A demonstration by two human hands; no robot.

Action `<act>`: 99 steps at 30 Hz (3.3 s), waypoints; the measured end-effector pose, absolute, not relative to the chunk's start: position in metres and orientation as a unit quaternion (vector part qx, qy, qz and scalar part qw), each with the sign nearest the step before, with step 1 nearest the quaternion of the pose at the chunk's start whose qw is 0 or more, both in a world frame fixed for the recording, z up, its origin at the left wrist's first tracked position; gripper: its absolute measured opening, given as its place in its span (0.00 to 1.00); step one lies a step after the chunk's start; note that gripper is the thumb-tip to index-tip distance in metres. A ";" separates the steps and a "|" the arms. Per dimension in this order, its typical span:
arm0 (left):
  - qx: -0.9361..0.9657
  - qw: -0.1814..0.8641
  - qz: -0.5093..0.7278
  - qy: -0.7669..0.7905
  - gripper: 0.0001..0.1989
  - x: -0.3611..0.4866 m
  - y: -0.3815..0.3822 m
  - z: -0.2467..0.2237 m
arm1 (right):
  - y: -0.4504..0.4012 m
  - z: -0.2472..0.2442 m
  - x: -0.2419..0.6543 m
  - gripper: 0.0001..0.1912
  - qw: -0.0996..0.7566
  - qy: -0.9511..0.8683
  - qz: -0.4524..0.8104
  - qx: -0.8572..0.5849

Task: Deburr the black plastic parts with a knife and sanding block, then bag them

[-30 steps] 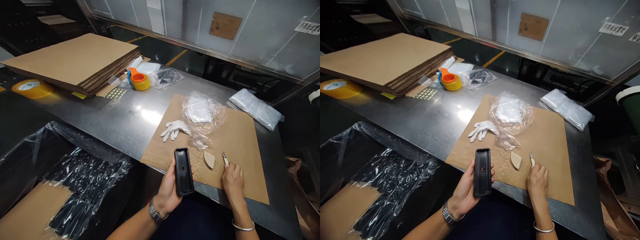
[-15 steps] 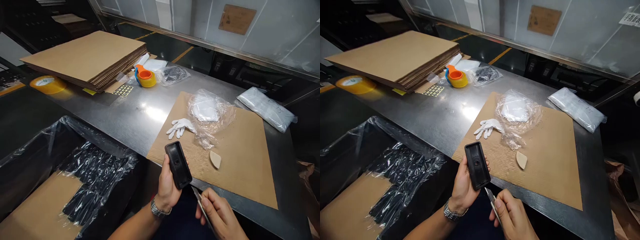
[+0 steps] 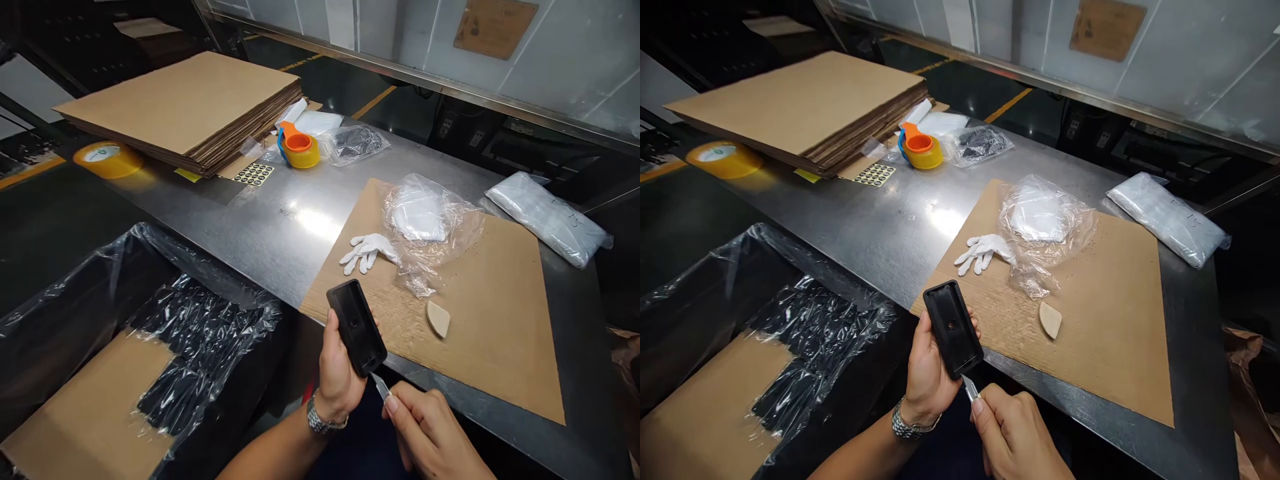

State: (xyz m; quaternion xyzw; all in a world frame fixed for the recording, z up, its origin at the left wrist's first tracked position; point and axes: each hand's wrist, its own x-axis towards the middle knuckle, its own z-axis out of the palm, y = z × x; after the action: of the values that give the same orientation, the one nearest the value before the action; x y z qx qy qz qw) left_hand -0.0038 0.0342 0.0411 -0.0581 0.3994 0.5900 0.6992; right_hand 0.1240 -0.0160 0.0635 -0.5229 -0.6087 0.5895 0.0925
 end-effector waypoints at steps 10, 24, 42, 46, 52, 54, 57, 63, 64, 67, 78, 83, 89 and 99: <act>-0.045 0.698 0.600 0.389 0.23 -0.003 0.035 0.039 | -0.016 0.058 0.124 0.21 0.095 -0.614 0.583 -0.524; -0.046 0.692 0.597 0.402 0.25 -0.002 0.033 0.038 | -0.016 0.057 0.123 0.18 0.082 -0.613 0.582 -0.528; -0.033 0.669 0.616 0.416 0.24 -0.001 0.030 0.037 | -0.019 0.054 0.119 0.19 0.089 -0.601 0.590 -0.533; -0.019 0.666 0.626 0.405 0.23 -0.001 0.029 0.036 | -0.020 0.053 0.118 0.20 0.095 -0.585 0.605 -0.532; -0.010 0.650 0.643 0.404 0.23 0.001 0.028 0.036 | -0.023 0.049 0.117 0.21 0.110 -0.549 0.639 -0.527; -0.012 0.647 0.647 0.404 0.23 0.001 0.027 0.036 | -0.025 0.048 0.116 0.21 0.117 -0.532 0.656 -0.522; -0.025 0.639 0.653 0.405 0.24 0.002 0.028 0.037 | -0.025 0.045 0.114 0.22 0.127 -0.505 0.682 -0.514; -0.069 0.619 0.670 0.405 0.22 0.003 0.032 0.038 | -0.020 0.052 0.119 0.19 0.151 -0.550 0.628 -0.529; -0.071 0.620 0.671 0.401 0.22 0.003 0.032 0.038 | -0.019 0.054 0.121 0.17 0.160 -0.595 0.571 -0.542; -0.067 0.622 0.678 0.385 0.22 0.002 0.031 0.038 | -0.021 0.059 0.123 0.11 0.188 -0.735 0.369 -0.537; -0.025 0.558 0.749 0.357 0.20 0.003 0.030 0.040 | -0.025 0.057 0.110 0.14 0.186 -0.875 -0.074 -0.441; -0.004 0.543 0.764 0.348 0.18 0.004 0.030 0.042 | -0.030 0.052 0.111 0.17 0.151 -0.887 -0.076 -0.430; 0.016 0.541 0.769 0.342 0.19 0.003 0.028 0.043 | -0.033 0.048 0.112 0.17 0.136 -0.890 -0.081 -0.427; 0.024 0.524 0.782 0.336 0.18 0.004 0.025 0.040 | -0.030 0.050 0.108 0.17 0.173 -0.879 -0.069 -0.438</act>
State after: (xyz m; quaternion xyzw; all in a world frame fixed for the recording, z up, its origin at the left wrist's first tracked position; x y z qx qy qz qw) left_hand 0.0038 0.0253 0.0395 0.0240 0.3363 0.7822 0.5238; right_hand 0.1078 -0.0295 0.0499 -0.4383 -0.8793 -0.0693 0.1728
